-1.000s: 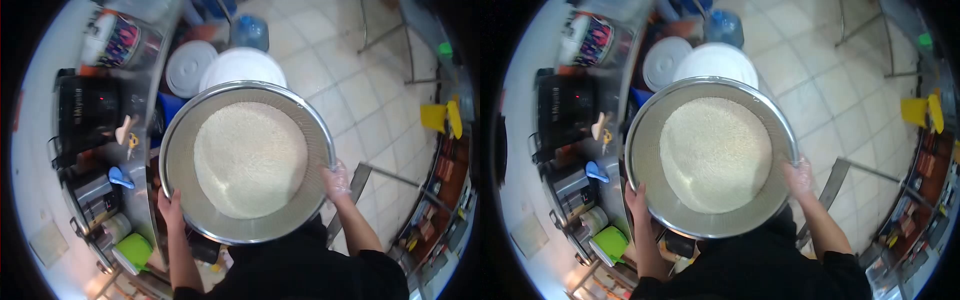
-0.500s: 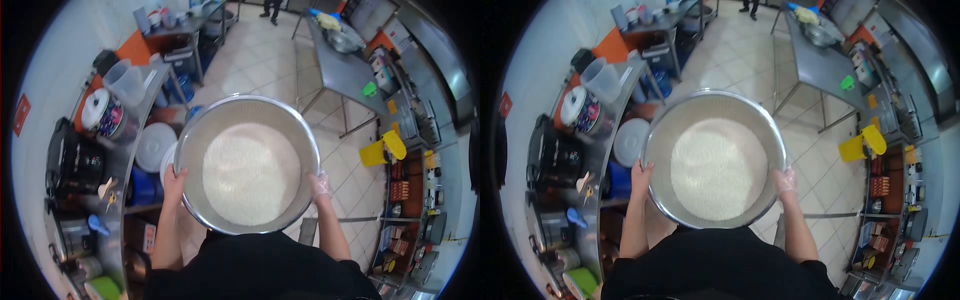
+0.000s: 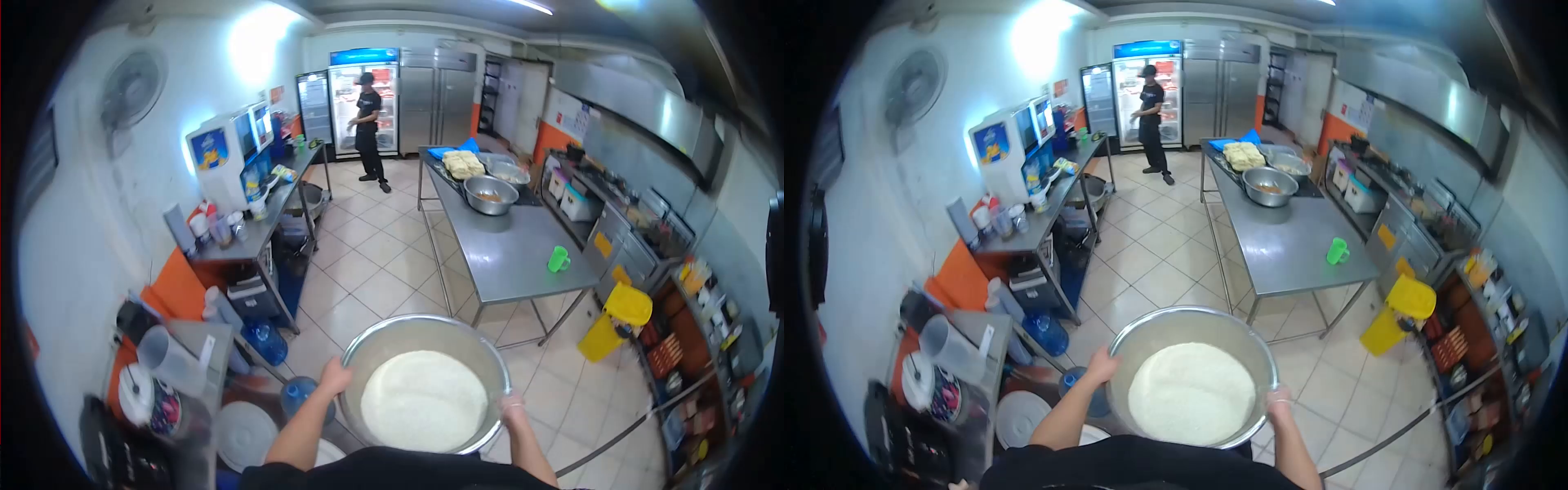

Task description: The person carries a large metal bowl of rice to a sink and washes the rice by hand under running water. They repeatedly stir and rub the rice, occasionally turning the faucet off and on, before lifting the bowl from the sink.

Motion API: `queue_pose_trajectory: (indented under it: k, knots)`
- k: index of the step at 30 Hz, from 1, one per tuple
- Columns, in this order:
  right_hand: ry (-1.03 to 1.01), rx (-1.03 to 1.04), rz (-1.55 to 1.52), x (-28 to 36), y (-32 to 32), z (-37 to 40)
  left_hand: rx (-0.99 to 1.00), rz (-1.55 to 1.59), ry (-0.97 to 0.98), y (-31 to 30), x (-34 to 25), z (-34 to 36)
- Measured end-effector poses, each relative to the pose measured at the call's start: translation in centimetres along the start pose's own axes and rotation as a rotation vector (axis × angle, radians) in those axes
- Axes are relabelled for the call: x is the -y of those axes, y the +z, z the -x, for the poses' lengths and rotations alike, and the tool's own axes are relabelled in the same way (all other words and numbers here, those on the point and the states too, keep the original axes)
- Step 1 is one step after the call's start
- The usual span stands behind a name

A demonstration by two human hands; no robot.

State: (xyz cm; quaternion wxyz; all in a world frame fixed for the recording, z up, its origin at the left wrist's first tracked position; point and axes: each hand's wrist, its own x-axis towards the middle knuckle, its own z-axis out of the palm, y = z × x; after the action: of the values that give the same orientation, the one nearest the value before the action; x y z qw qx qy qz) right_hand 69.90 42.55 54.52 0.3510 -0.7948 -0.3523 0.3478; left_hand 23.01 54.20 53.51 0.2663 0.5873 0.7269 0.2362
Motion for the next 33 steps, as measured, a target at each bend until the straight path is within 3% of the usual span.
queue_pose_trajectory:
  k: [5,7,8,9,10,11,13,14,15,16,17,19,21,24,25,28,31,33]
  knots:
    - [0.074,-0.005,-0.186,1.1,2.4,-9.4,0.118,0.073,0.094,2.3,-5.4,-14.8]
    - [0.041,-0.034,-0.056,0.7,5.6,-16.0,0.177,-0.01,0.076,2.8,-7.0,-19.5]
    - [0.023,-0.047,-0.132,2.2,6.8,-19.8,0.128,-0.031,0.032,3.4,-6.4,-22.3]
    - [-0.081,-0.026,0.009,4.1,7.7,-23.2,0.039,-0.058,0.067,2.9,-7.4,-23.6]
    - [-0.186,-0.013,0.176,7.1,8.3,-26.3,-0.013,0.014,0.084,4.3,-5.4,-27.4]
    - [-0.191,-0.003,0.159,10.6,9.0,-29.1,-0.047,0.088,0.062,5.2,-2.6,-29.7]
    - [-0.234,0.22,0.47,16.6,9.3,-34.4,-0.075,0.116,-0.073,3.5,-3.9,-29.0]
    - [-0.33,0.145,0.395,16.8,12.5,-39.7,-0.113,0.18,-0.174,3.4,-5.3,-28.9]
    - [-0.436,0.079,0.327,16.8,15.2,-44.9,-0.201,0.164,-0.102,3.7,-4.6,-29.3]
    - [-0.493,0.149,0.366,19.5,15.9,-47.0,-0.297,0.166,-0.147,4.3,-3.6,-29.7]
    - [-0.548,0.234,0.411,23.4,17.0,-48.0,-0.296,0.204,-0.237,2.1,-7.8,-27.3]
    - [-0.575,0.341,0.521,29.6,19.9,-49.8,-0.395,0.163,-0.291,1.3,-8.2,-27.4]
    - [-0.468,0.468,0.487,35.1,22.8,-50.9,-0.502,0.246,-0.349,1.4,-7.2,-28.8]
    - [-0.528,0.536,0.51,38.3,29.1,-56.9,-0.591,0.27,-0.399,0.8,-6.4,-33.4]
    - [-0.535,0.546,0.5,40.0,30.0,-57.5,-0.588,0.33,-0.426,-0.7,-9.3,-34.5]
    - [-0.588,0.567,0.501,45.1,34.6,-61.6,-0.577,0.21,-0.468,-1.9,-5.3,-44.9]
    - [-0.657,0.573,0.481,49.3,39.2,-67.2,-0.534,0.101,-0.441,-6.6,-6.8,-55.6]
    - [-0.51,0.499,0.502,51.8,41.4,-70.9,-0.506,0.078,-0.401,-8.9,-7.7,-62.3]
